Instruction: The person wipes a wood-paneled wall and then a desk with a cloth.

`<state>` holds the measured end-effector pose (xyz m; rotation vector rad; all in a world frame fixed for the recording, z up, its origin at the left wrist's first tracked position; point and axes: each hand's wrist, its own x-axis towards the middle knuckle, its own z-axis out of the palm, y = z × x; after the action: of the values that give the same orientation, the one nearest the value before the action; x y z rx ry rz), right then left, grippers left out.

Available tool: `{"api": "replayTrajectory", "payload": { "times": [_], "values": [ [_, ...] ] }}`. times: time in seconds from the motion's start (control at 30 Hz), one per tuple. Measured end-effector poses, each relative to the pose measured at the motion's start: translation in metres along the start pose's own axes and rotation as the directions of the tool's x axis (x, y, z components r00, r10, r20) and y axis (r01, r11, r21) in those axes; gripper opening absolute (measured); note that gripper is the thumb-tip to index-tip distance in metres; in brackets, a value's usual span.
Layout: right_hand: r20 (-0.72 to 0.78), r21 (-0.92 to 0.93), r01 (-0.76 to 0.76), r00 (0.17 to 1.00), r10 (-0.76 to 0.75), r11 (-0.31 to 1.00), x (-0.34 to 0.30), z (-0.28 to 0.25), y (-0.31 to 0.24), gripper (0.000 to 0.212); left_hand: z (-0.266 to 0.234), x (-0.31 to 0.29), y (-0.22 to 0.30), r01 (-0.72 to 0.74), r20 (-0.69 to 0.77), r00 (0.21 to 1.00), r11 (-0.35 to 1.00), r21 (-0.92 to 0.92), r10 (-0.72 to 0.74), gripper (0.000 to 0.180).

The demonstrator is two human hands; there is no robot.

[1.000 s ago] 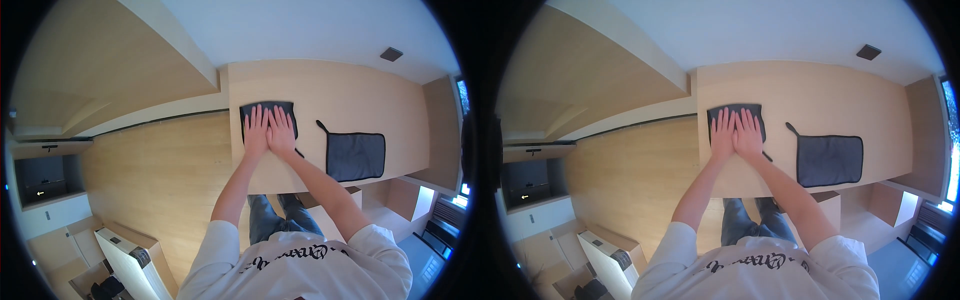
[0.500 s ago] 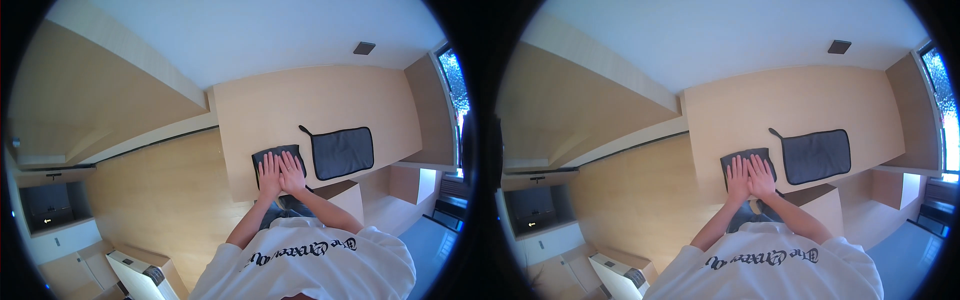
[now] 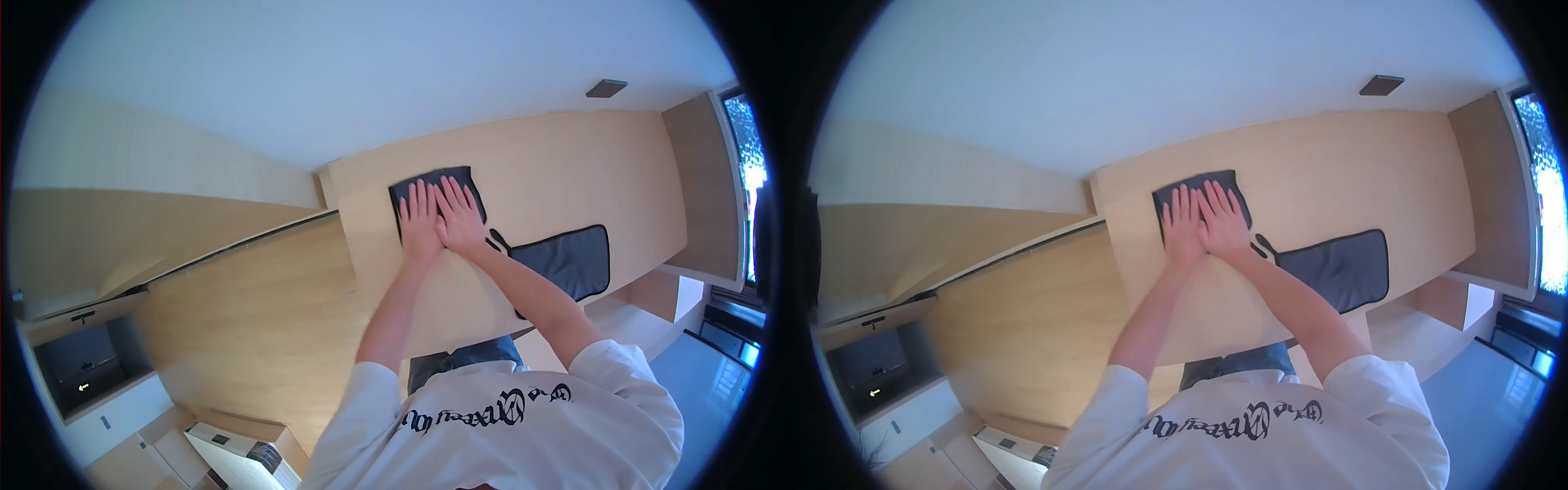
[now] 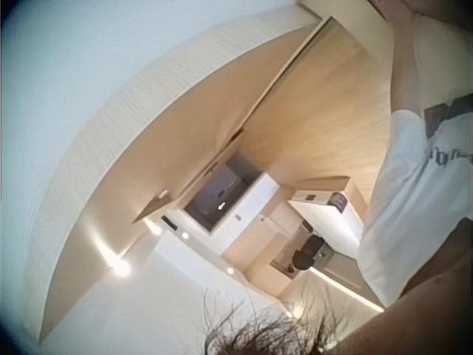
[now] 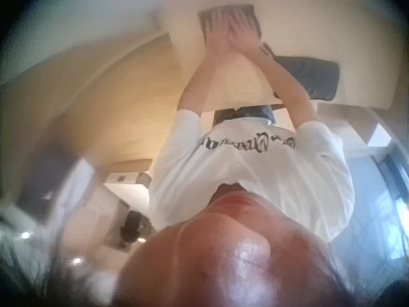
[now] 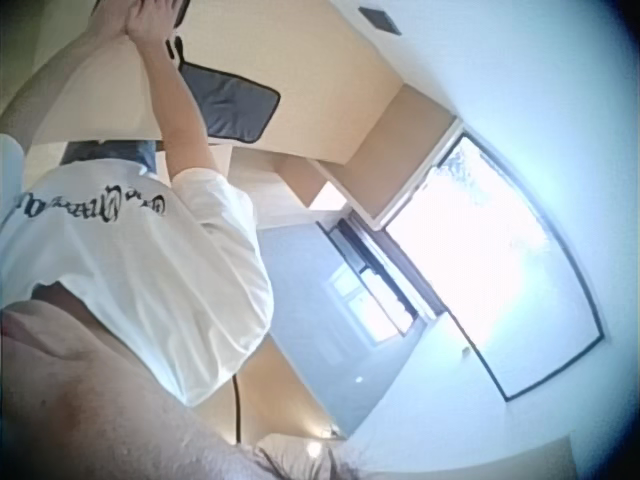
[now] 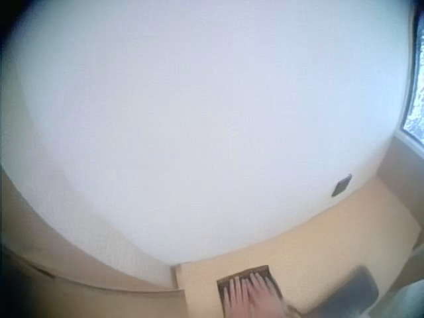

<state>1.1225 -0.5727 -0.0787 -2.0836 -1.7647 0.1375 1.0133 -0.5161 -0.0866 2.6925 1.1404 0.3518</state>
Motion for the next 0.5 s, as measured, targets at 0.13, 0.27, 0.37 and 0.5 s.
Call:
{"api": "replayTrajectory", "payload": {
  "times": [0.13,0.27,0.37,0.5],
  "values": [
    [-0.027,-0.054,-0.037,0.999,0.036,0.998,0.053,0.014,0.011,0.063,-0.001,0.054,-0.028,-0.091,0.020,0.996,0.995,0.049,0.090,0.068],
    [-0.047,0.005,0.026,0.999,-0.025,1.000,0.086,0.019,0.029,0.060,0.006,0.082,-0.032,-0.025,-0.016,1.000,0.997,0.075,0.026,0.068],
    [-0.055,0.021,0.043,0.998,-0.042,0.999,0.086,0.020,0.031,0.060,0.008,0.082,-0.033,-0.031,-0.016,0.999,0.996,0.089,0.032,0.067],
    [-0.070,0.067,0.097,0.993,-0.092,0.993,0.079,0.018,0.040,0.060,0.013,0.075,-0.023,-0.009,-0.070,0.997,0.991,0.133,0.018,0.065]
  ]
}}
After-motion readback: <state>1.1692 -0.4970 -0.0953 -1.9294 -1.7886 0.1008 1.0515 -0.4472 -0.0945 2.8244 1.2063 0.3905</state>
